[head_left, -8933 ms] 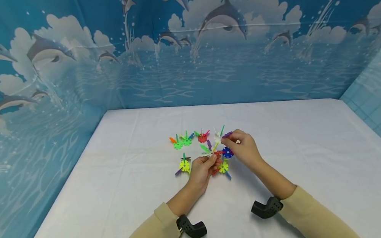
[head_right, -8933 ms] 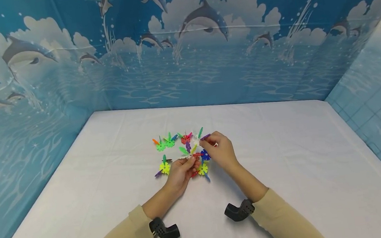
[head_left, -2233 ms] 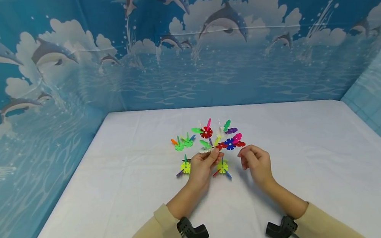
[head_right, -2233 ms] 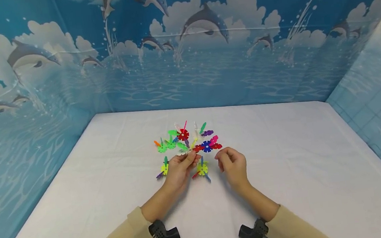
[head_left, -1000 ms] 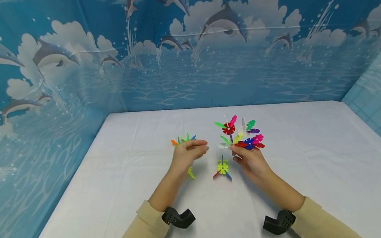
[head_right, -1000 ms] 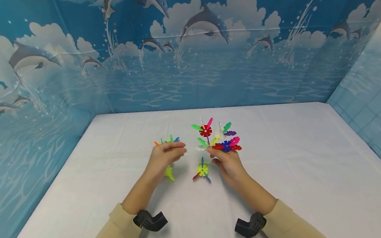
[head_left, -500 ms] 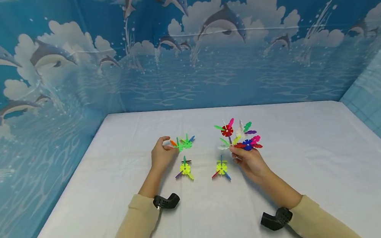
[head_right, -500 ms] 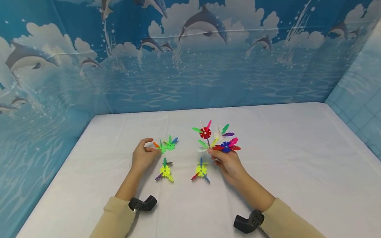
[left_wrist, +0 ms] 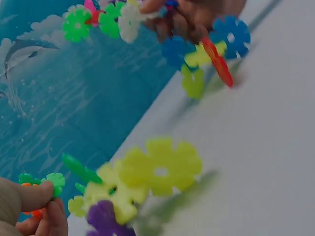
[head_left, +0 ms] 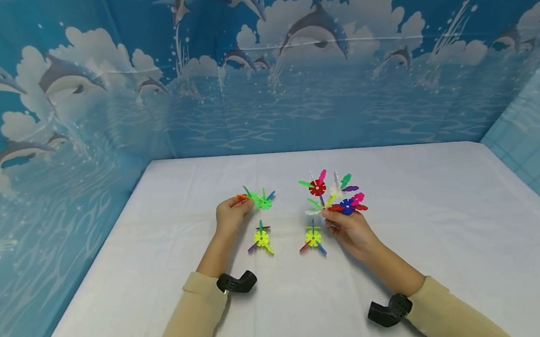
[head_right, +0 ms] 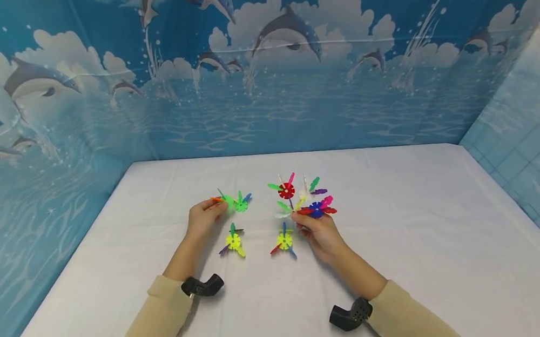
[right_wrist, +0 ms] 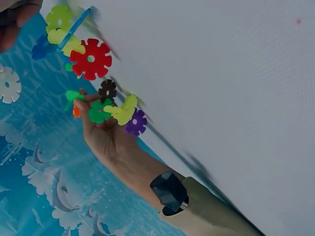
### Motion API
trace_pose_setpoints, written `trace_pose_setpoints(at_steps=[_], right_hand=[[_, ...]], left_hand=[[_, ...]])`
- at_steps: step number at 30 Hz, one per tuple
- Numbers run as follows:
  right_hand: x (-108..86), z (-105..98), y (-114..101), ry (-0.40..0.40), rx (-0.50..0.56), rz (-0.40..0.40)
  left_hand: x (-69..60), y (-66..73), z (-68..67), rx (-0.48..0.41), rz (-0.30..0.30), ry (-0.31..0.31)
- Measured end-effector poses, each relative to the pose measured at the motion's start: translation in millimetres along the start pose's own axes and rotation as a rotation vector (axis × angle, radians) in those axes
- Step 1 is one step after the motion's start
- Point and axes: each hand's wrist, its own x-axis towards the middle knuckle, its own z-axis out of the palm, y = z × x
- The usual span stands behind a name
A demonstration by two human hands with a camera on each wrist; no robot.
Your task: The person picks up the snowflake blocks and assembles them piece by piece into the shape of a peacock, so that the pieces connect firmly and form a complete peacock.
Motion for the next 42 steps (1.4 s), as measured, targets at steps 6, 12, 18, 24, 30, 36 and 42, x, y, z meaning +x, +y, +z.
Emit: trace_pose_setpoints(at_steps=[6,12,18,24,30,36,42], right_hand=[[-3.2,3.8,-3.5,-0.019,0.027,-0.001],[-5.3,7.0,-5.8,-0.072,0.052,-0.024],[-6.9,7.2,-6.5,-0.126,0.131,-0.040],[-9.2,7.4,-5.0,-0.143,0.172,-0.056],[-12.4,9.5,-4.0,-0.165,0.189,-0.067],[-14.8,13.3,-3.7,-0.130,0.187,-0.063],[-17.7,17.5,-3.4,-0.042,0.154,-0.104]], left_hand=[[-13.2,21.4,11.8,-0.269,-0.125,-0.075],[-37.1,34.9,27.2,-0.266,-0.141,-0.213],[-56.7,31.7,46.1,-0.348,-0.166,-0.355],[-67.5,28.2,57.6,-0.428,-0.166,-0.388],[-72.9,25.0,64.2,-0.497,-0.159,-0.391],[-78.0,19.4,67.7,-0.500,-0.083,-0.396],[-82.6,14.4,70.7,-0.448,-0.024,-0.365]])
